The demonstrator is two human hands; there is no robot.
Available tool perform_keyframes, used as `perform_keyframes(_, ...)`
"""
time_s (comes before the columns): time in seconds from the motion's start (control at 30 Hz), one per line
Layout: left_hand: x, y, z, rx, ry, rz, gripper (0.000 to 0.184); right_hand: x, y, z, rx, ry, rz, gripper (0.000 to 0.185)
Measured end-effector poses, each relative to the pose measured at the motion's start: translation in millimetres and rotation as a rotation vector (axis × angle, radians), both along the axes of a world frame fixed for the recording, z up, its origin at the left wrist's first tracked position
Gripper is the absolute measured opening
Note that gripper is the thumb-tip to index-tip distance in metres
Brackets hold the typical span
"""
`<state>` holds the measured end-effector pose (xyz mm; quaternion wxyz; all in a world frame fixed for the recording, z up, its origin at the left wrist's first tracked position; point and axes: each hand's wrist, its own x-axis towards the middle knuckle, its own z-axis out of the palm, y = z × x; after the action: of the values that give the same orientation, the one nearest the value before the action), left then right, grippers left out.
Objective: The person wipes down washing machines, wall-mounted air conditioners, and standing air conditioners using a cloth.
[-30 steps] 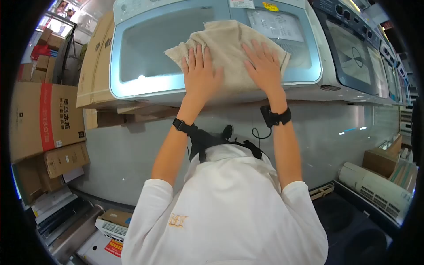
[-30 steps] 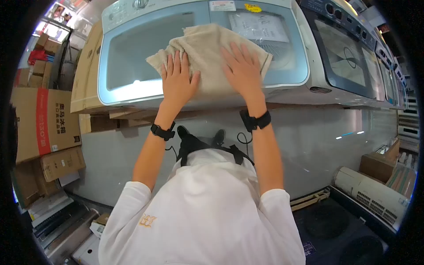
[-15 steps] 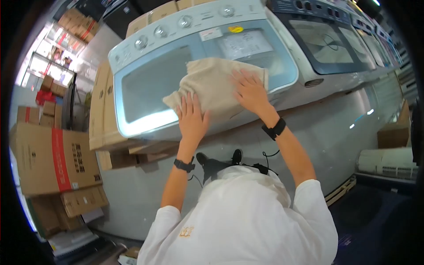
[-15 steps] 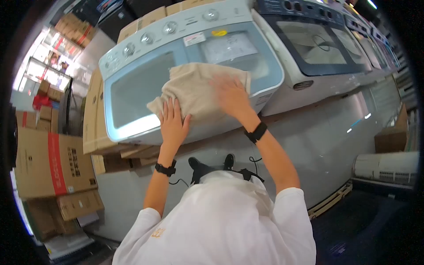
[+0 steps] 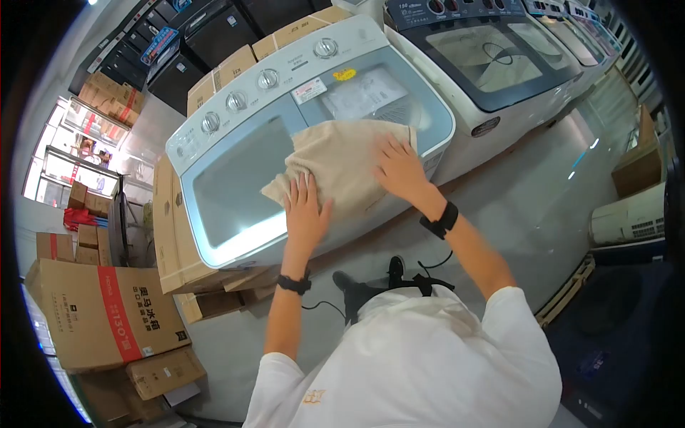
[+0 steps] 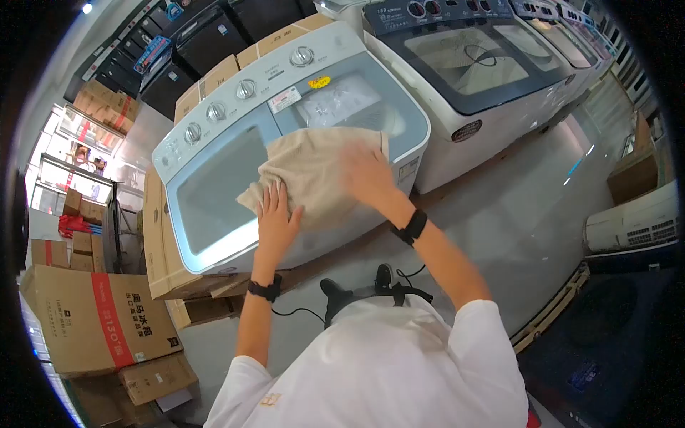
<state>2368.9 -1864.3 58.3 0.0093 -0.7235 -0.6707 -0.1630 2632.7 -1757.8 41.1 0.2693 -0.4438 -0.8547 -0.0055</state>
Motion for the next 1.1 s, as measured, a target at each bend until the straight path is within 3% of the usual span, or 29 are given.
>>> perform_keyframes(0.1,-1.3,21.7,1.6,-0.035,-0.023,-0.005,0.074,-5.8,30.3,-8.2,0.136,-0.107,-0.012,0.052)
perform_keyframes(0.3,16.5,34.0,-15.8,0.07,0.072,0.04,0.073,-21.8,28.8,-12.8,0.163,-0.007,-0.09,0.055)
perform_keyframes(0.5,18.4,-1.5,-7.5,0.059,0.05,-0.024,0.073,10.9,17.8,-2.7,0.072,-0.046,0.009,0.055)
perform_keyframes(0.8,29.5,32.0,-9.3,0.107,0.047,0.025,0.07,-15.4,35.9,-2.4,0.22,-0.063,-0.13,0.054)
perform_keyframes(1.1,25.3,6.0,-3.3,0.059,0.055,-0.001,0.07,10.3,30.5,2.3,0.125,-0.094,0.014,0.052)
